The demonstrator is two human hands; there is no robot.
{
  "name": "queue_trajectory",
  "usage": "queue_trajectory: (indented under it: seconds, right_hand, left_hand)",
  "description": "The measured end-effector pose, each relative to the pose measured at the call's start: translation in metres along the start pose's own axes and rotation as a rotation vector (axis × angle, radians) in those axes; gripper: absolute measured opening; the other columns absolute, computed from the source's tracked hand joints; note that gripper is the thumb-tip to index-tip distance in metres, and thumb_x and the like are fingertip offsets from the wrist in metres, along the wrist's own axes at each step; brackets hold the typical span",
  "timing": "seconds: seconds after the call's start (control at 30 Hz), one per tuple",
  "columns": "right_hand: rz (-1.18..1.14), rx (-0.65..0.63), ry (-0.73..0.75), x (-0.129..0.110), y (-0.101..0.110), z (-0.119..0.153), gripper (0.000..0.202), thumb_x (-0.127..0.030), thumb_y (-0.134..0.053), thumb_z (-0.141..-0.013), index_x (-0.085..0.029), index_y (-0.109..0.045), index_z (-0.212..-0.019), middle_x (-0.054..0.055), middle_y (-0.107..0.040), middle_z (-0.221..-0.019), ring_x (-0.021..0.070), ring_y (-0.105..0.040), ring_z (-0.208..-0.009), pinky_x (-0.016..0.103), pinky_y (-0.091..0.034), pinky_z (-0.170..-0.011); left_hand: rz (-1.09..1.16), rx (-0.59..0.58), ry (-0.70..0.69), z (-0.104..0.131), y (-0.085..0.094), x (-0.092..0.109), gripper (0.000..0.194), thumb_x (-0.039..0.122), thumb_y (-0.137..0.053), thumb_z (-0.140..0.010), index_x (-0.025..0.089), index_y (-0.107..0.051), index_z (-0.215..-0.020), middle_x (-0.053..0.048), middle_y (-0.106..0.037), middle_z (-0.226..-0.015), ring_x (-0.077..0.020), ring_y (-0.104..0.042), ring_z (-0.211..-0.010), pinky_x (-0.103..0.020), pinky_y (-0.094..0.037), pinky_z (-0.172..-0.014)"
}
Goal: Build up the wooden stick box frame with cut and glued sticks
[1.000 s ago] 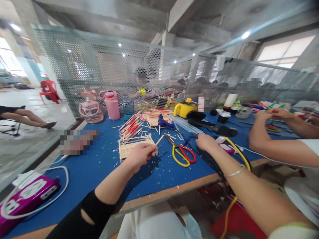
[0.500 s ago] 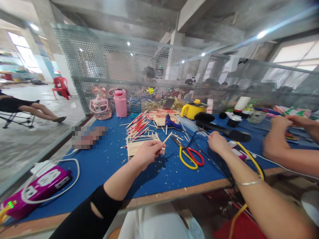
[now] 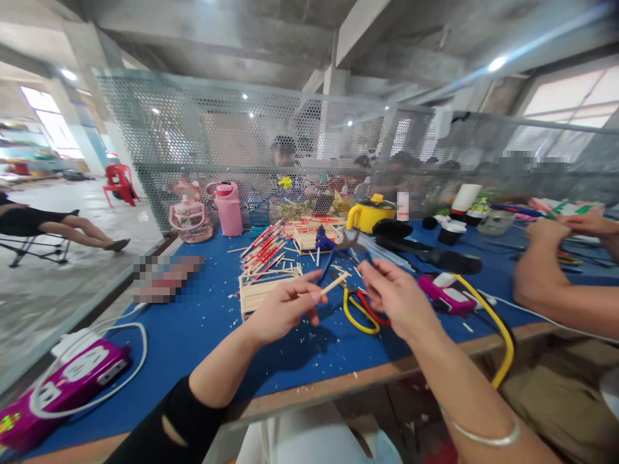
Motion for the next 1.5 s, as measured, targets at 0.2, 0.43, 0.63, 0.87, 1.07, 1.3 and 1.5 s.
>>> queue_trajectory:
  seconds: [0.2, 0.43, 0.63, 0.87, 1.07, 1.3, 1.5]
  right_hand:
    - [-0.656, -0.319, -0.225, 0.021, -0.037, 0.017, 0.028, -0.021, -0.073, -0.065, -0.024, -0.059, -0.090, 0.001, -0.064, -0.093, 0.0140, -0.061, -0.087, 0.025, -0.051, -0.073]
    - [-0.550, -0.645, -0.137, 0.026, -0.063, 0.032, 0.061, -0.007, -0.055, -0.054, -0.029, -0.054, -0.111, 0.002, -0.056, -0.125, 0.0234, -0.051, -0.119, 0.042, -0.041, -0.099]
    - [-0.252, -0.439, -0.033, 0.000, -0.018, 0.004, 0.057, -0.009, -0.046, -0.050, -0.023, -0.050, -0.105, 0.006, -0.063, -0.112, 0.0230, -0.055, -0.112, 0.042, -0.036, -0.102]
    - [0.818, -0.487, -0.052, -0.009, -0.014, 0.009, 0.044, -0.016, -0.045, -0.070, -0.022, -0.056, -0.112, 0.006, -0.067, -0.104, 0.0250, -0.061, -0.095, 0.037, -0.045, -0.084]
    - [0.995, -0.524, 0.028, -0.006, -0.031, 0.008, 0.045, -0.015, -0.044, -0.075, -0.021, -0.055, -0.119, 0.010, -0.063, -0.123, 0.0268, -0.058, -0.111, 0.036, -0.041, -0.091]
    - [0.967, -0.523, 0.079, 0.001, -0.035, 0.008, 0.041, -0.014, -0.046, -0.074, -0.024, -0.059, -0.111, 0.005, -0.068, -0.113, 0.0228, -0.062, -0.103, 0.030, -0.043, -0.085]
    - [0.941, -0.428, 0.163, 0.001, -0.036, 0.011, 0.040, -0.011, -0.049, -0.071, -0.021, -0.059, -0.109, 0.006, -0.070, -0.101, 0.0219, -0.062, -0.093, 0.029, -0.043, -0.080]
  left_hand:
    - [0.081, -0.042, 0.021, -0.001, 0.001, -0.007, 0.034, 0.048, -0.063, -0.079, 0.014, -0.065, -0.082, 0.007, -0.040, -0.049, -0.0041, -0.034, -0.040, -0.020, -0.019, -0.041]
    - [0.167, 0.017, 0.058, 0.001, -0.003, 0.000, 0.032, 0.045, -0.067, -0.075, 0.013, -0.065, -0.078, 0.006, -0.041, -0.046, -0.0041, -0.034, -0.039, -0.019, -0.017, -0.039]
    - [0.204, 0.293, -0.030, -0.001, 0.014, 0.014, 0.034, 0.046, -0.065, -0.075, 0.014, -0.063, -0.086, 0.000, -0.060, -0.067, -0.0033, -0.040, -0.042, -0.017, -0.019, -0.037]
    - [0.145, 0.340, -0.061, -0.004, 0.015, 0.010, 0.037, 0.050, -0.064, -0.076, 0.013, -0.063, -0.083, 0.005, -0.052, -0.058, -0.0014, -0.030, -0.040, -0.018, -0.017, -0.039]
    - [0.006, 0.332, -0.058, -0.003, 0.011, 0.005, 0.036, 0.050, -0.059, -0.079, 0.014, -0.063, -0.081, 0.004, -0.053, -0.056, -0.0040, -0.033, -0.042, -0.020, -0.021, -0.042]
    - [-0.160, 0.335, -0.087, -0.002, 0.005, 0.004, 0.036, 0.046, -0.052, -0.084, 0.016, -0.056, -0.063, 0.003, -0.052, -0.055, -0.0070, -0.037, -0.046, -0.022, -0.028, -0.048]
    - [-0.273, 0.340, -0.112, 0.002, 0.001, 0.008, 0.034, 0.039, -0.048, -0.086, 0.017, -0.055, -0.061, 0.003, -0.049, -0.053, -0.0088, -0.038, -0.048, -0.023, -0.029, -0.050]
Point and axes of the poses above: each hand's wrist, its own z-axis away from the middle knuckle, its own y-axis out of the back of the hand, x = y × z, the point moved 3 cm from there along -z, towards the middle knuckle
